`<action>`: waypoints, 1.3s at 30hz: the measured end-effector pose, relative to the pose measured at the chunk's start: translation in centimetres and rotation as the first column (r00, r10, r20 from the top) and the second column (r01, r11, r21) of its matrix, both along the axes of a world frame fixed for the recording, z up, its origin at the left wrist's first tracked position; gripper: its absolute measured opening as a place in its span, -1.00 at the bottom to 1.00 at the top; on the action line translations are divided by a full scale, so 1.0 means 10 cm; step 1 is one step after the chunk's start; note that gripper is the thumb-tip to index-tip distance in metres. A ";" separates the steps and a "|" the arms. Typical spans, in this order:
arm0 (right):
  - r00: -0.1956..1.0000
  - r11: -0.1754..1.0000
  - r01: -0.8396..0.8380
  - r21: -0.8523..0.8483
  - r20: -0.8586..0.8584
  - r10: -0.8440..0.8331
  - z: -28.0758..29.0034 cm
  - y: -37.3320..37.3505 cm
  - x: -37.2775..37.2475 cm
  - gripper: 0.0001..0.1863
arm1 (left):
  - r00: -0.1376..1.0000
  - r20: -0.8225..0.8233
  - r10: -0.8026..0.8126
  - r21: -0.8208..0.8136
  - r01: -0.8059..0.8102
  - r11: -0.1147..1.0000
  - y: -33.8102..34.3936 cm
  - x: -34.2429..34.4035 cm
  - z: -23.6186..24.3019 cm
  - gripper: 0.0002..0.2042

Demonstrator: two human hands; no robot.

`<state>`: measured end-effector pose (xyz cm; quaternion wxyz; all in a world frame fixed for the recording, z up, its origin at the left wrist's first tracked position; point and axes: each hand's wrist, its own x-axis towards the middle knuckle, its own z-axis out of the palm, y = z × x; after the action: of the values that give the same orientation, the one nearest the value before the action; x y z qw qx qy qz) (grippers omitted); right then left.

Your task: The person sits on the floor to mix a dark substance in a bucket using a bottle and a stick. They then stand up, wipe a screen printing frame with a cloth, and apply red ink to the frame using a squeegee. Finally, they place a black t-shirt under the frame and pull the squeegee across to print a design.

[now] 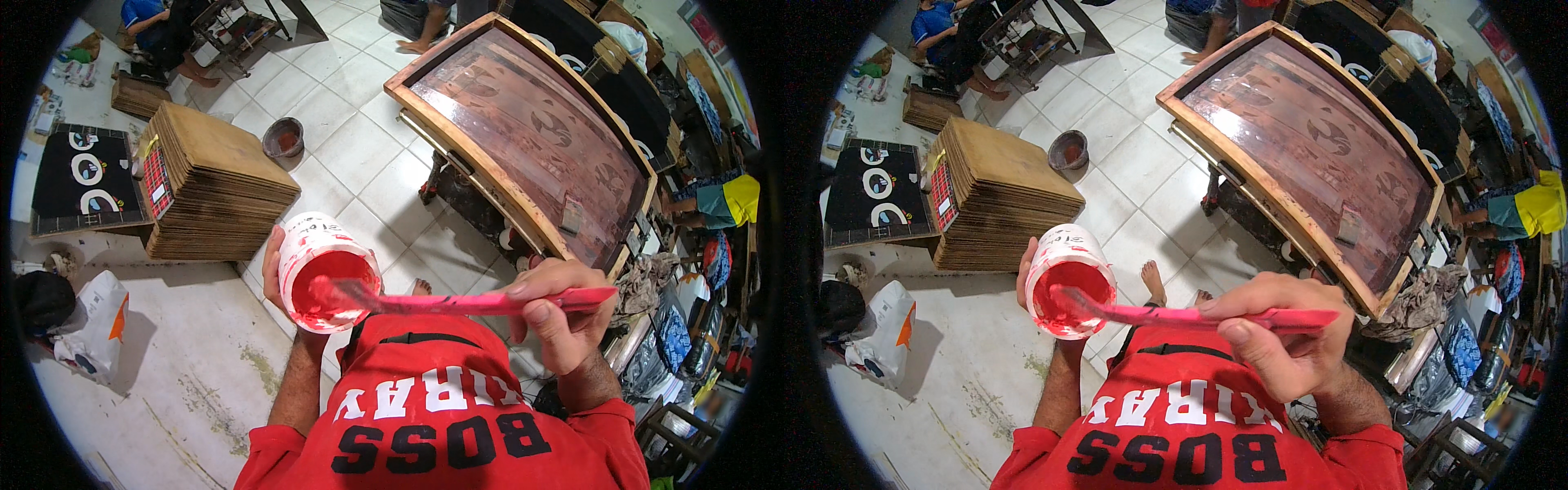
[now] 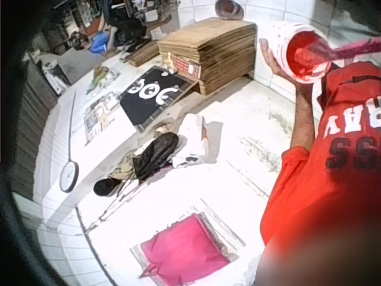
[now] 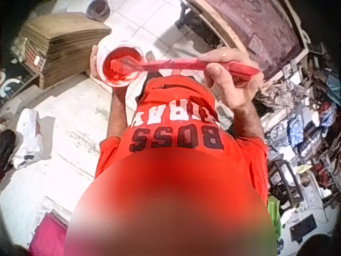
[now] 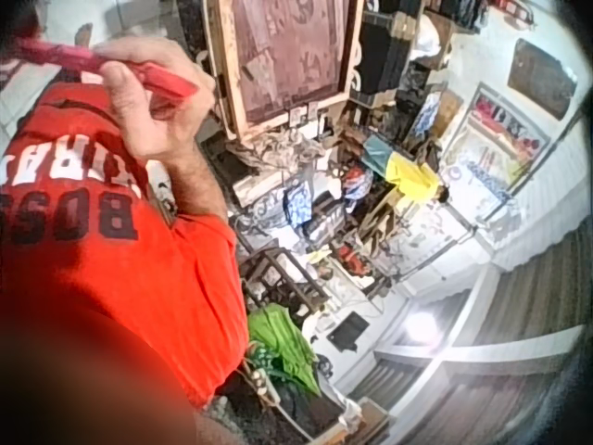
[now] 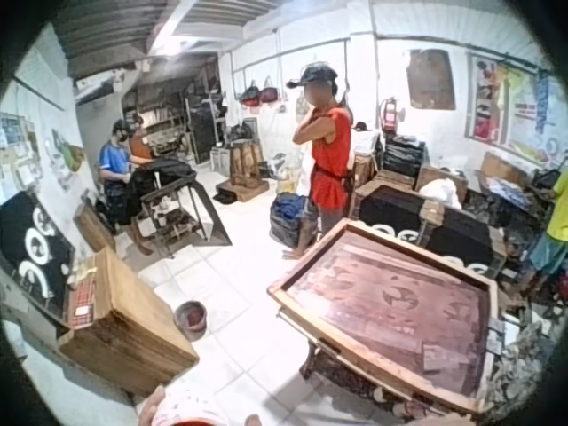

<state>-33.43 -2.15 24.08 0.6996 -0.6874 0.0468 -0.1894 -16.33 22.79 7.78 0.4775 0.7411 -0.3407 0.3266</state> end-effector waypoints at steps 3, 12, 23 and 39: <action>0.998 0.990 0.002 -0.138 0.068 0.008 0.02 -0.01 0.04 -0.82 | 0.998 -0.052 -0.046 -0.041 0.044 0.998 0.01 -0.03 -0.05 0.06; 0.967 0.742 0.056 -0.668 0.221 0.126 -0.39 0.33 0.44 -0.79 | 0.971 -0.157 -0.177 0.128 0.198 0.972 0.06 -0.09 -0.08 0.12; 0.945 0.745 -0.215 -0.632 0.059 0.322 -0.64 0.34 0.55 -0.64 | 0.925 -0.360 -0.124 0.190 0.203 0.961 0.13 -0.33 -0.26 0.21; 0.968 0.863 -0.244 -0.443 -0.059 0.243 -0.91 0.26 0.55 -0.66 | 0.862 -0.484 -0.153 0.211 0.284 0.935 0.01 -0.32 -0.47 0.11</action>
<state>-27.88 0.43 15.02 0.5414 -0.8299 -0.0847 -0.1049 -19.55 22.87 3.09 0.4708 0.8124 -0.3424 0.0342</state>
